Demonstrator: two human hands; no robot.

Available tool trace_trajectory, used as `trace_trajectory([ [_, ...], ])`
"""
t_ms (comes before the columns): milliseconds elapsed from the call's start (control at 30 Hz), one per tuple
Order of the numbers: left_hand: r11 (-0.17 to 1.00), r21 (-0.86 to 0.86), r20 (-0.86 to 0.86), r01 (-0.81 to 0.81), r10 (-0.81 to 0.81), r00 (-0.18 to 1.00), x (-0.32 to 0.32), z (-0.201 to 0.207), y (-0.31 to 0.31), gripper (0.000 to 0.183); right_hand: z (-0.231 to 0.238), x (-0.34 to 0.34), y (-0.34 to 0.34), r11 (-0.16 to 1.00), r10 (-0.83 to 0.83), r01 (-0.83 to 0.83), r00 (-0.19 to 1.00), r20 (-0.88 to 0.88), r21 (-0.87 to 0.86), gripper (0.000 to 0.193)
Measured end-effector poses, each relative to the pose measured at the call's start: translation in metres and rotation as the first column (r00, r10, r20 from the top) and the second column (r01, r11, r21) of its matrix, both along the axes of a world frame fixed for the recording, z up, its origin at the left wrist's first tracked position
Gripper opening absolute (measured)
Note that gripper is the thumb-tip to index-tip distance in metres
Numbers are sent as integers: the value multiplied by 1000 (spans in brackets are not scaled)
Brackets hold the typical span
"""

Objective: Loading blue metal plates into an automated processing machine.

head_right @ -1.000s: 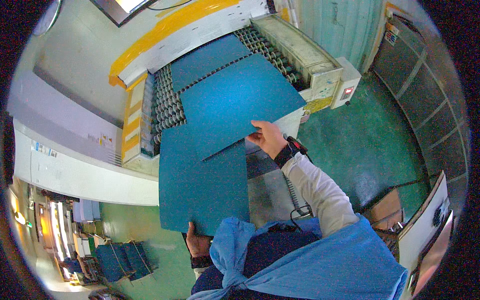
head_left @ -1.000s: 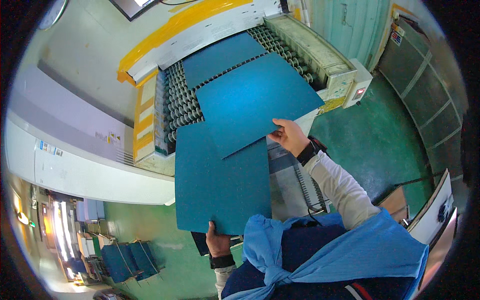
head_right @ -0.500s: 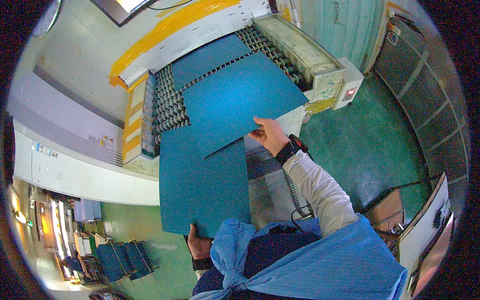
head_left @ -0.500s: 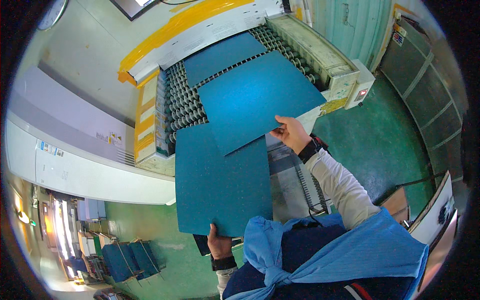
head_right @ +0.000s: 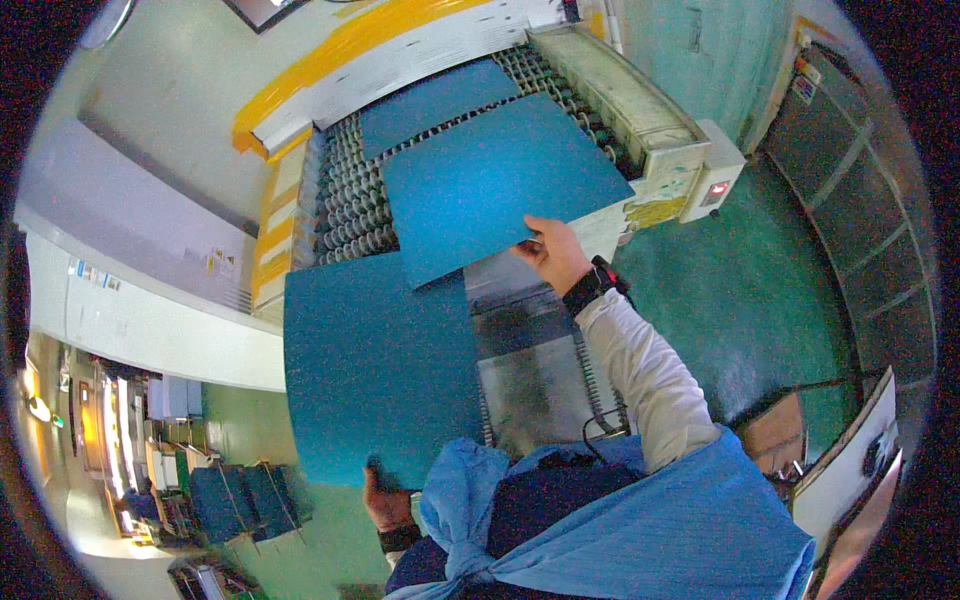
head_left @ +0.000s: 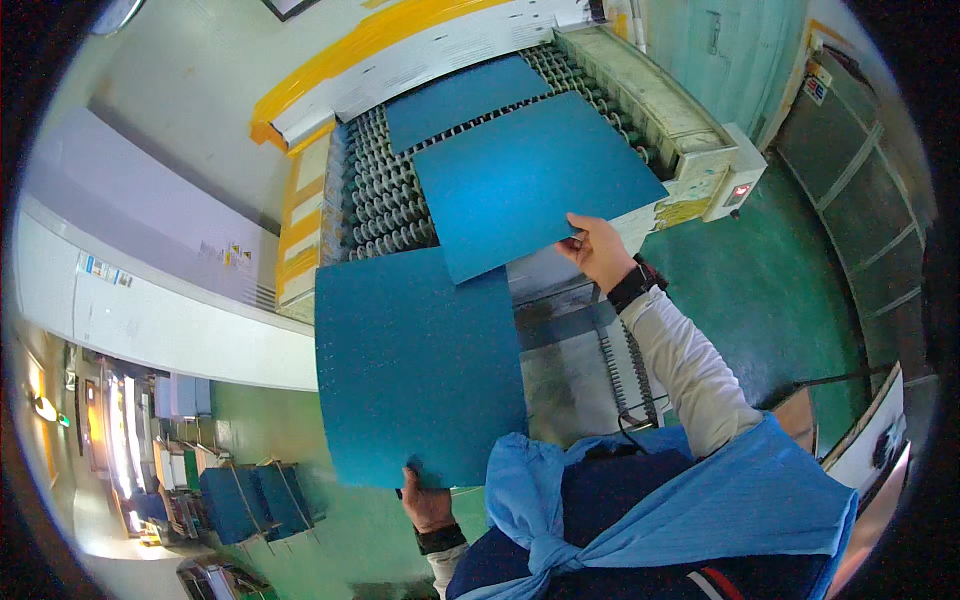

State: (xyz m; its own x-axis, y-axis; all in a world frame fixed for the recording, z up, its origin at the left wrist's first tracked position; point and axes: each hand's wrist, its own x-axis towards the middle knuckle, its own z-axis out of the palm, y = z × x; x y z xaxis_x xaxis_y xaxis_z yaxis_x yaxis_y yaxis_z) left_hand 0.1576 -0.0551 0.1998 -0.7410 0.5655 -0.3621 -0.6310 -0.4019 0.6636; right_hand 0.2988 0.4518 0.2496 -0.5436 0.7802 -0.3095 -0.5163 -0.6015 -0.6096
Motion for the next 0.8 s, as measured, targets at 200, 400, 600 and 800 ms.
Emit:
trace_trajectory([
  [200,986,-28,-94,-163,160,983,-5,34,-33,37,-4,-4,-3,998,57,-58,996,69,1,16],
  [400,964,20,-185,-266,265,946,-22,46,-59,38,-13,-15,-3,999,46,-46,997,60,2,19],
  [600,931,118,-156,-345,361,919,-35,48,-54,48,2,-19,-7,994,110,-107,983,145,-32,22],
  [800,929,176,-101,-326,347,932,-35,46,-36,27,0,-20,-8,985,169,-159,965,199,-68,25],
])
